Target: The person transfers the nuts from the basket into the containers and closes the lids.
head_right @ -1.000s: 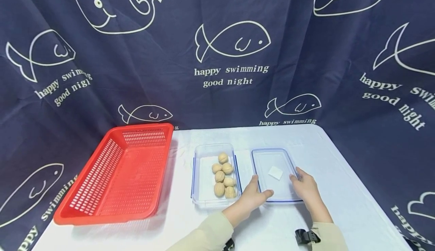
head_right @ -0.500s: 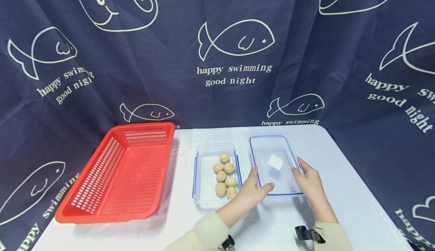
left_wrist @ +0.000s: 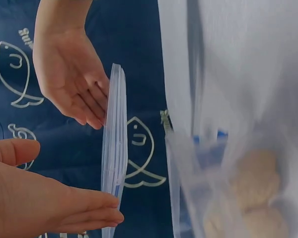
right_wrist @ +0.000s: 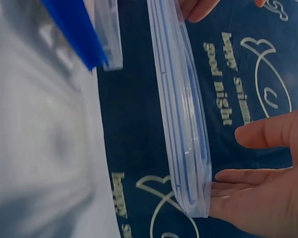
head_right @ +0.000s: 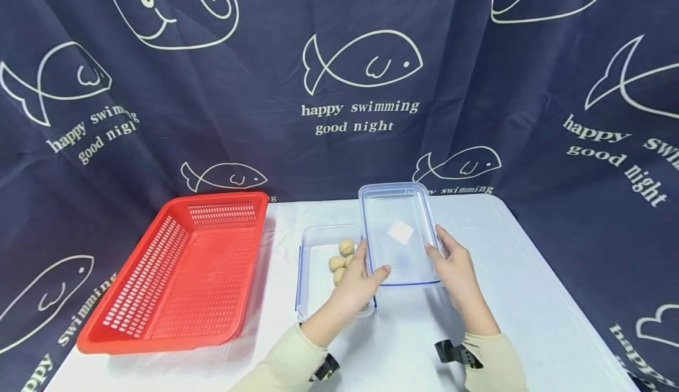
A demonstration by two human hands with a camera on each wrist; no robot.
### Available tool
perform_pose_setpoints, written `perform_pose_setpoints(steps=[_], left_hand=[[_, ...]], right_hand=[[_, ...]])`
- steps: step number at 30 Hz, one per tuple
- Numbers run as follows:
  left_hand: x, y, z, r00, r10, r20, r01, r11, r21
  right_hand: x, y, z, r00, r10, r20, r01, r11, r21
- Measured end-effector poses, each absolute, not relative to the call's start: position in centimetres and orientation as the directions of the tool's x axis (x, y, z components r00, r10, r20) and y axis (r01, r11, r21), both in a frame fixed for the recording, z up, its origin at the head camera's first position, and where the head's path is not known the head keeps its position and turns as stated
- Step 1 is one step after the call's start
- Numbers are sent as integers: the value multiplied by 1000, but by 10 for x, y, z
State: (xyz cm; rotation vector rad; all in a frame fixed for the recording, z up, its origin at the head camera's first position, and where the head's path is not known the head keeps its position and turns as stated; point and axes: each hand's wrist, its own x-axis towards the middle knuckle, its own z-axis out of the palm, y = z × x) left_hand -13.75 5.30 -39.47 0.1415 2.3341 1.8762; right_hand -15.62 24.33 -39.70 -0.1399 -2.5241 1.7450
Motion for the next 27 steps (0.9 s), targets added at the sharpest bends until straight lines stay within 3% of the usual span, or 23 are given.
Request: perform_pose_setpoints(steps=[9, 22, 27], left_hand=[[-144, 13, -387, -989, 147, -4, 35, 264, 964], [-146, -27, -385, -999, -28, 16, 11, 193, 981], [-150, -32, -388, -992, -100, 76, 61, 143, 988]], right_hand=[[-166, 208, -391, -996, 43, 79, -74, 113, -991], [-174, 163, -395, -973, 6, 233, -232, 31, -972], [-175, 154, -393, -957, 0, 289, -289, -27, -957]])
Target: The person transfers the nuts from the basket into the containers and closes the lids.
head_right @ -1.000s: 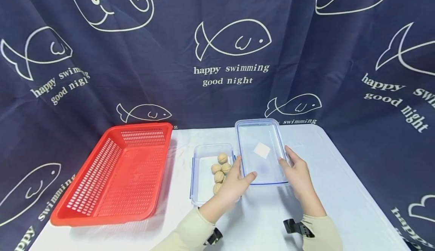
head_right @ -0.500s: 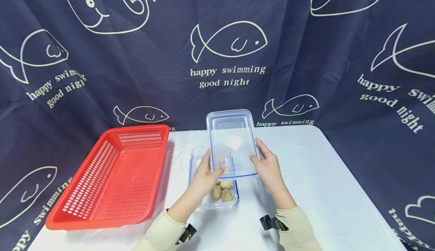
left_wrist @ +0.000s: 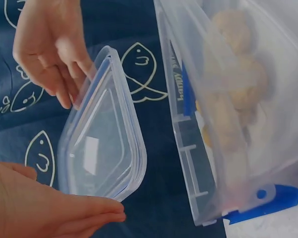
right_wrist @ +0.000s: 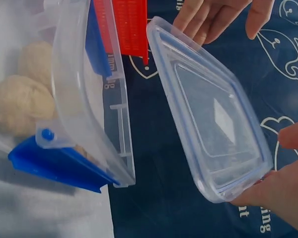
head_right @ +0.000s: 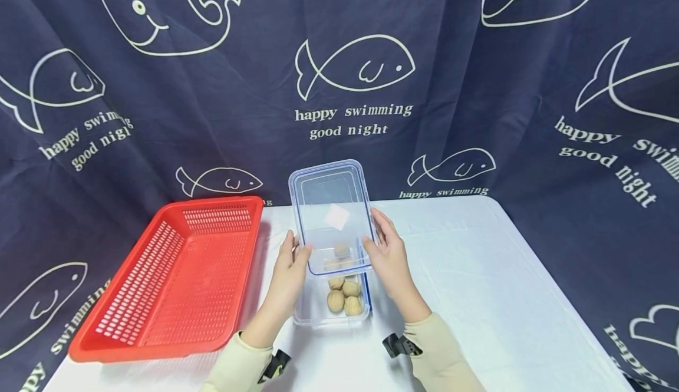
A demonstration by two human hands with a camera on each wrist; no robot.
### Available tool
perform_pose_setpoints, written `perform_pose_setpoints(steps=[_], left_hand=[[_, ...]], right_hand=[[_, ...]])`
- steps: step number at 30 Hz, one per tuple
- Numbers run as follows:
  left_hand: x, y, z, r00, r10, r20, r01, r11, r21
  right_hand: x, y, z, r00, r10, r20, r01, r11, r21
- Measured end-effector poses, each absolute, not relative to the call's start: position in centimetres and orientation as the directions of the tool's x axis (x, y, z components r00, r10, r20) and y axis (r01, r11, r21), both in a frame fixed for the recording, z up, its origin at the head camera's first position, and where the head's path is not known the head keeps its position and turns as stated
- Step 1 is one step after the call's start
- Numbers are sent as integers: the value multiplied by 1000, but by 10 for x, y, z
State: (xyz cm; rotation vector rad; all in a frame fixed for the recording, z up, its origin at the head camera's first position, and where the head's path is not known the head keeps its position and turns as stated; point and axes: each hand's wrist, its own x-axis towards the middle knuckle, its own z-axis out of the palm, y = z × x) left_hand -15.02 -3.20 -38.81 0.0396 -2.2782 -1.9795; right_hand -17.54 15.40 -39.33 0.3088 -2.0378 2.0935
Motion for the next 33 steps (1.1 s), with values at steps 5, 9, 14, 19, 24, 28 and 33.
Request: perform_pose_setpoints(steps=[5, 9, 14, 19, 24, 28, 33], left_hand=[[-153, -35, -391, -982, -147, 116, 97, 131, 987], [-154, -37, -393, -976, -168, 140, 117, 139, 983], [-154, -39, -392, -968, -191, 162, 136, 144, 980], [-153, -41, -391, -967, -185, 173, 154, 111, 982], [-152, -44, -395, -973, -173, 155, 146, 64, 987], [-151, -45, -396, -972, -176, 153, 150, 35, 988], [-151, -45, -399, -965, -197, 173, 188, -64, 980]], right_hand=[[-176, 148, -391, -942, 27, 334, -335, -43, -941], [-176, 145, -389, -941, 50, 334, -335, -13, -942], [-176, 142, -392, -948, 93, 305, -306, 7, -952], [-177, 138, -396, -955, 105, 277, -286, -74, -955], [-179, 138, -399, -957, 62, 285, -291, -194, -937], [-179, 140, -398, -955, 31, 296, -295, -212, -932], [-179, 141, -396, -959, 14, 283, -278, -229, -933]])
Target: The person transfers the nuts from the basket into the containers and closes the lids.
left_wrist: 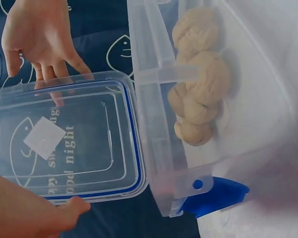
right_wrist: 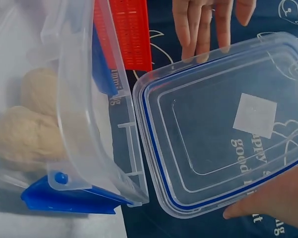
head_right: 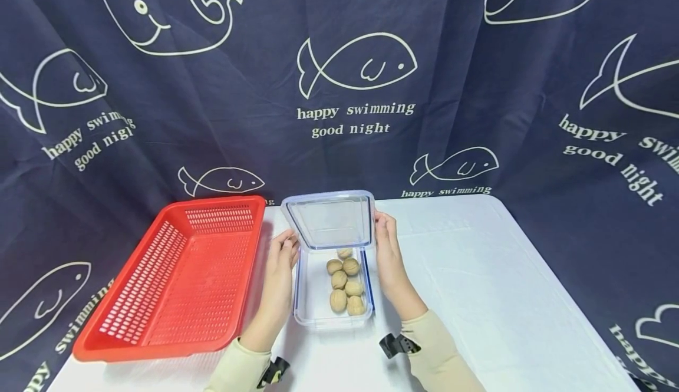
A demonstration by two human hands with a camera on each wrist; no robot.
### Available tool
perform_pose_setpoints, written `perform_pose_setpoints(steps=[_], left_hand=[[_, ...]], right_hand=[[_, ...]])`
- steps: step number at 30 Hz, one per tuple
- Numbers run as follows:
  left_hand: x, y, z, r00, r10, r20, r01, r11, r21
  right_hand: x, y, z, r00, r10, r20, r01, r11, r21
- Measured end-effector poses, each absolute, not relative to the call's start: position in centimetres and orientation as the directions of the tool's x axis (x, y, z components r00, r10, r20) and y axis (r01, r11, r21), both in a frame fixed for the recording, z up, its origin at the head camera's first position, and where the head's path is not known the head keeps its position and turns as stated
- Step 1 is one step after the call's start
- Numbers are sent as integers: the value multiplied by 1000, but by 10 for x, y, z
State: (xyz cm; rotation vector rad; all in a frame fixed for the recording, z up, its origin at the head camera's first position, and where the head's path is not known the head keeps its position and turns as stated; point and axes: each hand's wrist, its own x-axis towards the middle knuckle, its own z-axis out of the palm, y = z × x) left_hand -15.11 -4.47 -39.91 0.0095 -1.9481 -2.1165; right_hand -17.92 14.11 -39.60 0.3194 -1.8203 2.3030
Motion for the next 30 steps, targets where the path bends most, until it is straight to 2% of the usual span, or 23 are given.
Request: perform_pose_setpoints(steps=[5, 11, 17, 20, 30], left_hand=[[-150, -44, -401, -969, -203, 138, 181, -213, 960], [-148, -44, -403, -964, -241, 114, 150, -139, 979], [-148, -47, -409, -971, -207, 124, 161, -177, 971], [-148, -48, -413, -977, -172, 123, 153, -178, 972], [-152, -52, -421, -993, -99, 71, 66, 53, 996]], right_hand=[[-179, 145, -396, -957, -47, 287, -263, -279, -924], [-174, 151, -398, -968, -110, 226, -184, -300, -936], [-172, 156, -406, -974, -201, 106, -63, -208, -976], [-173, 155, -413, -966, -248, 75, -42, -135, -990], [-175, 146, -435, -977, -204, 56, -90, 160, -983]])
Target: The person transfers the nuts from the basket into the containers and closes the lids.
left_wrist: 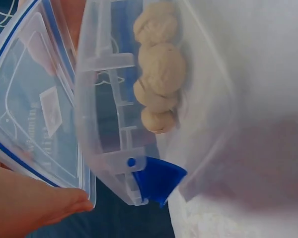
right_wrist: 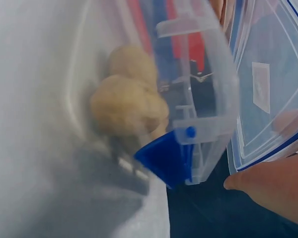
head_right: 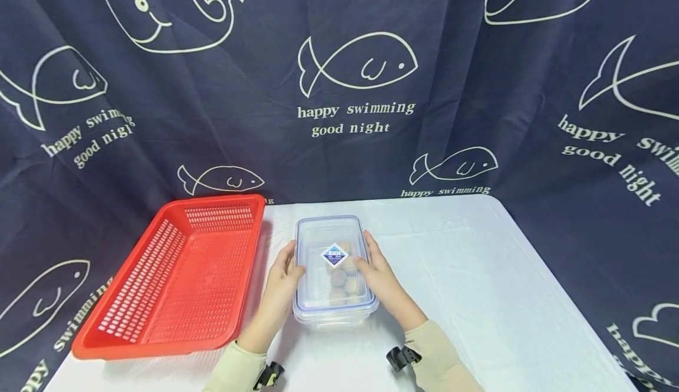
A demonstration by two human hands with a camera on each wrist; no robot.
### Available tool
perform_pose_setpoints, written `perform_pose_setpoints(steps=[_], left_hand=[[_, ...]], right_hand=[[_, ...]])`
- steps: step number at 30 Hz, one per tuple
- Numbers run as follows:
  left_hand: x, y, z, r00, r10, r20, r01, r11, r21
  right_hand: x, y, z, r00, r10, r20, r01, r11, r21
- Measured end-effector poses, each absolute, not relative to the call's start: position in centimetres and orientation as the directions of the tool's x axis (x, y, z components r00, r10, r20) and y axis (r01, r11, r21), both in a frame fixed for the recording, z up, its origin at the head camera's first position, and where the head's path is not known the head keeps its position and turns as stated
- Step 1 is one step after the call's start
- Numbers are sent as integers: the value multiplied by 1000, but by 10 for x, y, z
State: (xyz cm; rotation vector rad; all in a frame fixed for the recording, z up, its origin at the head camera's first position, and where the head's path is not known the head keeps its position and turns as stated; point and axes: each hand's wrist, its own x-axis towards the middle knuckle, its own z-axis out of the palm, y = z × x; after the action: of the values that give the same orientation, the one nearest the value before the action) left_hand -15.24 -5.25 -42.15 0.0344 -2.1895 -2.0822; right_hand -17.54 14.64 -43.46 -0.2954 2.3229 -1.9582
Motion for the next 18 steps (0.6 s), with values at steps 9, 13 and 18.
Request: perform_pose_setpoints(steps=[9, 13, 18], left_hand=[[-158, -55, -436, -996, -89, 29, 11, 196, 981], [-161, -54, -441, -995, -99, 1, -21, 221, 975], [-163, -55, -445, -994, -105, -14, -36, 210, 977]], right_hand=[[-181, 144, -450, -979, -197, 57, -109, 264, -958], [-180, 142, -454, -979, -196, 59, -113, 275, -955], [-179, 140, -460, -979, -198, 55, -110, 280, -954]])
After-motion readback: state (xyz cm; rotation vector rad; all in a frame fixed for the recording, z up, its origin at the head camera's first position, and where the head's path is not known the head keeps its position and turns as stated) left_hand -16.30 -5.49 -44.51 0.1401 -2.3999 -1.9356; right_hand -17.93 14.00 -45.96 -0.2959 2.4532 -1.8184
